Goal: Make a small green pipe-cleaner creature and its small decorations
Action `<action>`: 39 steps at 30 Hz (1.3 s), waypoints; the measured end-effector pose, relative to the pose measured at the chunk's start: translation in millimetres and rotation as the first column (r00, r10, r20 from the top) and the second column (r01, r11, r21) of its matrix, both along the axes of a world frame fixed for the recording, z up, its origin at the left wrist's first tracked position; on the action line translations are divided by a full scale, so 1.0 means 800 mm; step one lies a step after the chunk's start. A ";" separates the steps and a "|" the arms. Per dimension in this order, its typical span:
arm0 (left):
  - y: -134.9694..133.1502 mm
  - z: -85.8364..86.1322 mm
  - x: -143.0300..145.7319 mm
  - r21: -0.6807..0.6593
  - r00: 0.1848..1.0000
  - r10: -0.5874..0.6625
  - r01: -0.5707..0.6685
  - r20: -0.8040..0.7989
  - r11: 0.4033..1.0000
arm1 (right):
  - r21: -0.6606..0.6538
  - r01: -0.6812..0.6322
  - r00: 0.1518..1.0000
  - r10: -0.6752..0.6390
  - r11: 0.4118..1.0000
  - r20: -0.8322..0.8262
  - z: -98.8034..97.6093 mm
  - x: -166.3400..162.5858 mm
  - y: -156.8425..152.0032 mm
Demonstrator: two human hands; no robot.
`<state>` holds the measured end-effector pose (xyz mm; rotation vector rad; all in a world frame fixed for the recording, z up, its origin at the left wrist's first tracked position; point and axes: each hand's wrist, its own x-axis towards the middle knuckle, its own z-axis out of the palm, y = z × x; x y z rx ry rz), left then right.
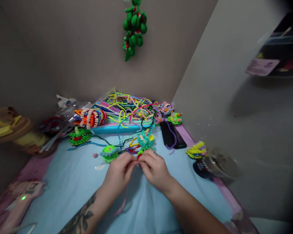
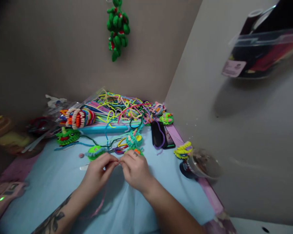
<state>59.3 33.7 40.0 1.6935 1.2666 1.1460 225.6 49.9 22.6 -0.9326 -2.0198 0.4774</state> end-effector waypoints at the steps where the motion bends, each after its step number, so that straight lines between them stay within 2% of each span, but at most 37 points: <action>1: -0.001 -0.004 0.001 0.008 1.000 0.018 -0.018 -0.006 1.000 | -0.001 -0.004 1.000 0.004 1.000 0.006 -0.002 -0.001 0.001; 5: -0.004 -0.015 0.003 -0.027 0.997 0.071 -0.071 0.010 0.997 | -0.006 0.006 1.000 -0.006 1.000 -0.028 -0.007 -0.008 -0.002; 8: -0.006 -0.015 0.003 -0.159 0.993 0.069 -0.053 0.094 0.986 | 0.008 0.011 0.998 -0.011 1.000 -0.062 -0.005 -0.002 -0.001; 10: -0.007 -0.015 0.002 -0.234 0.987 0.077 -0.042 0.144 0.971 | 0.026 0.118 0.992 -0.117 0.993 -0.056 -0.002 0.015 0.009; 11: -0.007 -0.014 0.001 -0.251 0.985 0.087 -0.046 0.151 0.967 | 0.035 0.250 0.967 -0.248 0.968 -0.051 -0.001 0.025 0.018; 12: -0.008 -0.014 0.001 -0.254 0.985 0.094 -0.054 0.147 0.966 | 0.034 0.434 0.901 -0.433 0.900 -0.030 -0.001 0.037 0.028; 14: -0.010 -0.014 0.000 -0.232 0.989 0.090 -0.061 0.118 0.971 | 0.036 0.692 0.711 -0.689 0.721 0.140 -0.006 0.058 0.052; 15: -0.012 -0.014 0.000 -0.213 0.992 0.080 -0.057 0.098 0.975 | 0.032 0.761 0.622 -0.742 0.648 0.251 -0.010 0.066 0.063; 17: -0.014 -0.015 0.000 -0.164 0.997 0.052 -0.044 0.049 0.985 | 0.020 0.813 0.512 -0.732 0.582 0.449 -0.022 0.075 0.083; 19: -0.016 -0.015 0.000 -0.116 0.999 0.037 -0.037 -0.005 0.993 | 0.001 0.832 0.458 -0.689 0.554 0.562 -0.034 0.076 0.096; 23: -0.016 -0.015 -0.002 -0.055 0.997 0.052 -0.055 -0.060 0.997 | -0.022 0.867 0.404 -0.677 0.497 0.615 -0.042 0.075 0.104; 31: -0.017 -0.012 -0.003 0.004 0.994 0.081 -0.081 -0.072 0.997 | -0.075 0.871 0.433 -0.687 0.485 0.584 -0.042 0.085 0.110; 35: -0.018 -0.011 -0.003 0.035 0.992 0.087 -0.084 -0.091 0.996 | -0.107 0.846 0.493 -0.688 0.523 0.532 -0.045 0.089 0.110; 39: -0.019 -0.013 -0.003 0.072 0.990 0.088 -0.080 -0.110 0.994 | -0.096 0.811 0.547 -0.689 0.577 0.475 -0.046 0.081 0.094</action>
